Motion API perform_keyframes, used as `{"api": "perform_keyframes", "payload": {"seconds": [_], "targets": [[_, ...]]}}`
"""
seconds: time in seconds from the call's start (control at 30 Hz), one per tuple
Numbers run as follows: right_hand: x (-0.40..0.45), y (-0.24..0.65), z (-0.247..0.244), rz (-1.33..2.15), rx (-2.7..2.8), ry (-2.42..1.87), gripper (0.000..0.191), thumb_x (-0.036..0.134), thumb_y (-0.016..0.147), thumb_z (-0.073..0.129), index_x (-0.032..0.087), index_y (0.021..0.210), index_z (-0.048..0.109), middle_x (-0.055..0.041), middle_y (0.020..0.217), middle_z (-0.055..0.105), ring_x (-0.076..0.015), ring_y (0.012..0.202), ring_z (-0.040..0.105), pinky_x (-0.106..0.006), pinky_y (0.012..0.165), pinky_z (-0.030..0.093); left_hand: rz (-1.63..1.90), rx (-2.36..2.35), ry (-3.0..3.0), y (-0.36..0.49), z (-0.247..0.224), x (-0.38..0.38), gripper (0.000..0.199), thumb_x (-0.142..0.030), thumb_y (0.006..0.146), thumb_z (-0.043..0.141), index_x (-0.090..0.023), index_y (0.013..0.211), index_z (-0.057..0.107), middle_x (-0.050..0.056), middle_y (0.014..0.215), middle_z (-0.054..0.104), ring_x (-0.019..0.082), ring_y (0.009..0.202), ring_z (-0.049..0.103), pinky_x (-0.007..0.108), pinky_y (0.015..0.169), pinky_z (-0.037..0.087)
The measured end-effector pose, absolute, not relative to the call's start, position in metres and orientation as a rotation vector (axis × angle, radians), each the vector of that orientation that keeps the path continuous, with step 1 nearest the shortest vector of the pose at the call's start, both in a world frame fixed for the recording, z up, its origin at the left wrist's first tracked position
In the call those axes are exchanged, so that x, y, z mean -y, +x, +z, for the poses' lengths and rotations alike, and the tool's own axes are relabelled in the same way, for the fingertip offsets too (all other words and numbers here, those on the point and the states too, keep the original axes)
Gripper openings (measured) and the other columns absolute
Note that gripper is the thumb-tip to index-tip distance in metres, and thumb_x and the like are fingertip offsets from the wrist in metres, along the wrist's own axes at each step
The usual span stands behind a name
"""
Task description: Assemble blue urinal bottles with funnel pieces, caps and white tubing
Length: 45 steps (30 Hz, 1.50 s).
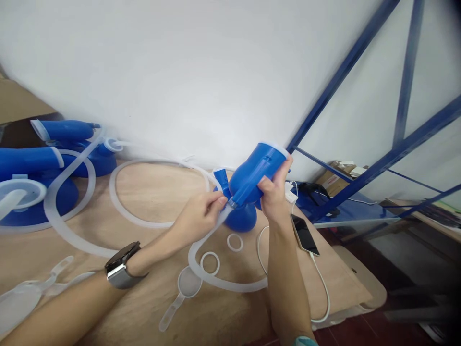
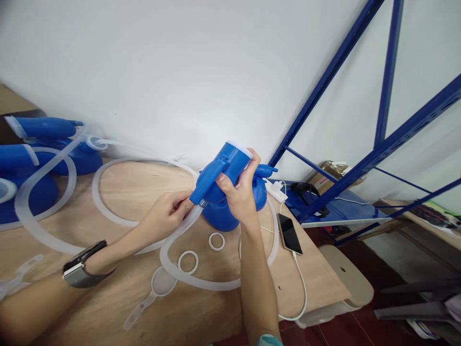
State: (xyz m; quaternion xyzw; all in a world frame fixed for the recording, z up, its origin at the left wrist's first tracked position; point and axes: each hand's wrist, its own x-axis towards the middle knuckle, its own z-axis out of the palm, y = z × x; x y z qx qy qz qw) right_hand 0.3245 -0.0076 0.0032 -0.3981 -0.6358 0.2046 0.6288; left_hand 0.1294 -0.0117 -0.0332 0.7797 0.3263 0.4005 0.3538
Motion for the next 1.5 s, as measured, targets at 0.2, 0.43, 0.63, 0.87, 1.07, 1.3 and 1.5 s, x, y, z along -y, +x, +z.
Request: {"api": "perform_keyframes", "payload": {"seconds": [0.2, 0.43, 0.63, 0.87, 1.07, 1.3, 1.5], "targets": [[0.024, 0.303, 0.011, 0.366, 1.413, -1.02, 0.077, 0.057, 0.079, 0.082, 0.032, 0.134, 0.035, -0.0053, 0.114, 0.06, -0.0302, 0.106, 0.067, -0.052, 0.096, 0.059, 1.139, -0.997, 2.132, 0.134, -0.037, 0.017, 0.034, -0.035, 0.1, 0.042, -0.019, 0.074, 0.058, 0.002, 0.065, 0.06, 0.015, 0.059, 0.052, 0.028, 0.061, 0.035], [0.022, 0.303, 0.011, 0.394, 1.376, -1.001, 0.077, 0.062, 0.081, 0.081, 0.032, 0.135, 0.034, -0.007, 0.123, 0.06, -0.0317, 0.12, 0.065, -0.054, 0.106, 0.055, 1.183, -0.957, 2.203, 0.131, -0.035, 0.016, 0.031, -0.033, 0.101, 0.043, -0.02, 0.079, 0.061, 0.002, 0.065, 0.061, 0.015, 0.058, 0.053, 0.027, 0.06, 0.037], [0.009, 0.318, 0.005, 0.443, 1.465, -0.881, 0.071, 0.062, 0.081, 0.079, 0.033, 0.131, 0.038, -0.0015, 0.111, 0.06, -0.0232, 0.099, 0.066, -0.043, 0.089, 0.059, 0.999, -0.818, 2.122, 0.128, -0.032, 0.01, 0.039, -0.032, 0.1, 0.044, -0.02, 0.063, 0.047, -0.002, 0.056, 0.052, 0.011, 0.051, 0.044, 0.026, 0.054, 0.032], [0.0, 0.32, -0.001, 0.57, 1.446, -0.798, 0.07, 0.06, 0.081, 0.08, 0.035, 0.133, 0.039, 0.0007, 0.106, 0.062, -0.0193, 0.089, 0.065, -0.036, 0.081, 0.06, 0.733, -0.562, 1.797, 0.126, -0.035, -0.002, 0.045, -0.058, 0.101, 0.045, -0.019, 0.08, 0.055, 0.002, 0.077, 0.063, 0.016, 0.066, 0.063, 0.029, 0.061, 0.055], [0.003, 0.313, 0.003, 0.521, 1.438, -0.825, 0.077, 0.06, 0.081, 0.083, 0.035, 0.139, 0.038, -0.0016, 0.11, 0.064, -0.0207, 0.091, 0.069, -0.037, 0.081, 0.064, 0.715, -0.652, 1.776, 0.121, -0.037, -0.011, 0.049, -0.064, 0.101, 0.047, -0.019, 0.095, 0.066, 0.006, 0.093, 0.071, 0.021, 0.082, 0.067, 0.034, 0.072, 0.058], [0.011, 0.296, -0.006, 0.622, 1.61, -0.82, 0.111, 0.066, 0.091, 0.072, 0.04, 0.169, -0.003, -0.0097, 0.136, 0.065, -0.0274, 0.102, 0.074, -0.048, 0.088, 0.066, 0.821, -0.327, 1.206, 0.102, -0.017, -0.014, 0.072, -0.077, 0.097, 0.043, -0.021, 0.138, 0.061, 0.014, 0.12, 0.075, 0.032, 0.101, 0.074, 0.045, 0.087, 0.059], [0.028, 0.33, 0.014, 0.334, 1.99, -1.146, 0.09, 0.076, 0.096, 0.055, 0.035, 0.17, 0.024, -0.009, 0.167, 0.044, -0.0364, 0.152, 0.044, -0.063, 0.127, 0.033, 0.882, -0.279, 1.174, 0.073, 0.029, 0.008, 0.097, -0.09, 0.092, 0.03, -0.014, 0.146, 0.055, 0.015, 0.109, 0.075, 0.025, 0.078, 0.07, 0.036, 0.066, 0.057]]}}
